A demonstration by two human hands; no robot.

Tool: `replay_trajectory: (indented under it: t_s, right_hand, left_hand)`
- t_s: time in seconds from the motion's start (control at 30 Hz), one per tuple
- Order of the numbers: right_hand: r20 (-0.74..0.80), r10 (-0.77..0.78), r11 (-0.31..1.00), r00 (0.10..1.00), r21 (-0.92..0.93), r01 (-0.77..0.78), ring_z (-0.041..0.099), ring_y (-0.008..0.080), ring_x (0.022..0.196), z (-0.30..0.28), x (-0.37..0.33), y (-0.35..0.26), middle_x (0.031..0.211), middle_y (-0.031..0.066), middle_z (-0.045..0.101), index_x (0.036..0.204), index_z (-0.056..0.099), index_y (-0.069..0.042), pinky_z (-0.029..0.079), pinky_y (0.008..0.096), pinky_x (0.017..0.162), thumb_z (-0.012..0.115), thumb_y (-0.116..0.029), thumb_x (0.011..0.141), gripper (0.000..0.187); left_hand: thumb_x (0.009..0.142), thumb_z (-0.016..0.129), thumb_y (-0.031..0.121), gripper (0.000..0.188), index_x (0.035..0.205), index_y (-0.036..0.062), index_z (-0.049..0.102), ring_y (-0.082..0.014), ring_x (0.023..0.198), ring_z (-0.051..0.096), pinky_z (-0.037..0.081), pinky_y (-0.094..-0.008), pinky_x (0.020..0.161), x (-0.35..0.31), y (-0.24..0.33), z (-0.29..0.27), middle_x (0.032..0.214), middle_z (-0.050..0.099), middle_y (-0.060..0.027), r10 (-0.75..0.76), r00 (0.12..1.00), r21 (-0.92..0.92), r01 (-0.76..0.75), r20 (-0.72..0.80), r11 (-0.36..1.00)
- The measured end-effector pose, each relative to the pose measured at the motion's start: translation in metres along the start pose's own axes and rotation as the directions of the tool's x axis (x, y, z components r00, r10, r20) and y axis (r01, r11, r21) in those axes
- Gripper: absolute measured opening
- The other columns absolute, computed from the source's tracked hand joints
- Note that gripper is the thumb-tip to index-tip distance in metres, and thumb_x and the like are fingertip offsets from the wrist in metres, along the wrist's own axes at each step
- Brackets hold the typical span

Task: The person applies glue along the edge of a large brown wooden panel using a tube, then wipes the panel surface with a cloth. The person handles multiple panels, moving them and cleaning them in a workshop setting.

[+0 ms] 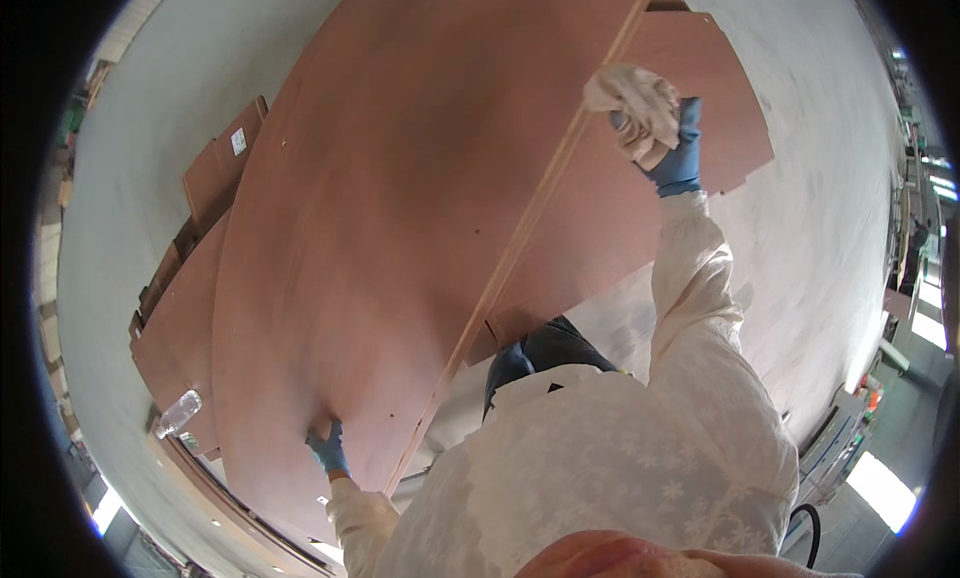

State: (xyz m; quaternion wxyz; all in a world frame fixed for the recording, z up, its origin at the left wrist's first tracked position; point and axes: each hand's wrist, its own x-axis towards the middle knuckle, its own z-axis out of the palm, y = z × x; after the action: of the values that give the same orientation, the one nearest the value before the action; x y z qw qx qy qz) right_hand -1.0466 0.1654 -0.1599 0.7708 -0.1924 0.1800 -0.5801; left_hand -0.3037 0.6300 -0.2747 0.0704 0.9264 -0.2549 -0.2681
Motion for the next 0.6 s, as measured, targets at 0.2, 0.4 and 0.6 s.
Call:
replay_trajectory:
  t_s: [0.2,0.4,0.6]
  right_hand:
    - [-0.384,0.152,0.988,0.911,0.024,-0.155,0.067,0.0252,0.095,0.024,-0.142,0.061,0.114,0.0155,0.068,0.130,0.057,0.001,0.055,0.0334,0.077,0.069,-0.025,0.098,0.043]
    - [-0.320,0.134,0.987,0.938,-0.043,-0.155,0.066,0.0240,0.090,0.009,-0.257,0.056,0.103,0.0135,0.067,0.115,0.064,0.003,0.055,0.0353,0.077,0.066,-0.013,0.095,0.025]
    - [-0.370,-0.015,1.000,0.929,-0.021,0.008,0.069,0.0289,0.093,-0.021,-0.333,-0.055,0.106,0.0198,0.069,0.125,0.059,0.006,0.057,0.0396,0.078,0.059,0.001,0.092,0.033]
  left_hand:
    - [0.079,0.075,0.064,0.101,0.153,0.0019,0.046,-0.0434,0.145,0.041,0.036,-0.0500,0.120,-0.011,0.033,0.003,0.161,0.037,-0.0288,-0.301,0.948,0.235,0.318,-0.106,0.918]
    - [0.091,0.065,0.057,0.087,0.158,0.0076,0.041,-0.0446,0.153,0.026,0.025,-0.0518,0.125,-0.106,0.207,0.093,0.163,0.029,-0.0308,0.438,0.887,0.294,-0.384,-0.147,0.875]
    - [0.088,0.075,0.040,0.079,0.151,0.0021,0.046,-0.0519,0.150,0.025,0.025,-0.0558,0.123,-0.296,0.382,0.212,0.160,0.032,-0.0336,0.857,0.502,-0.100,-0.852,0.116,0.513]
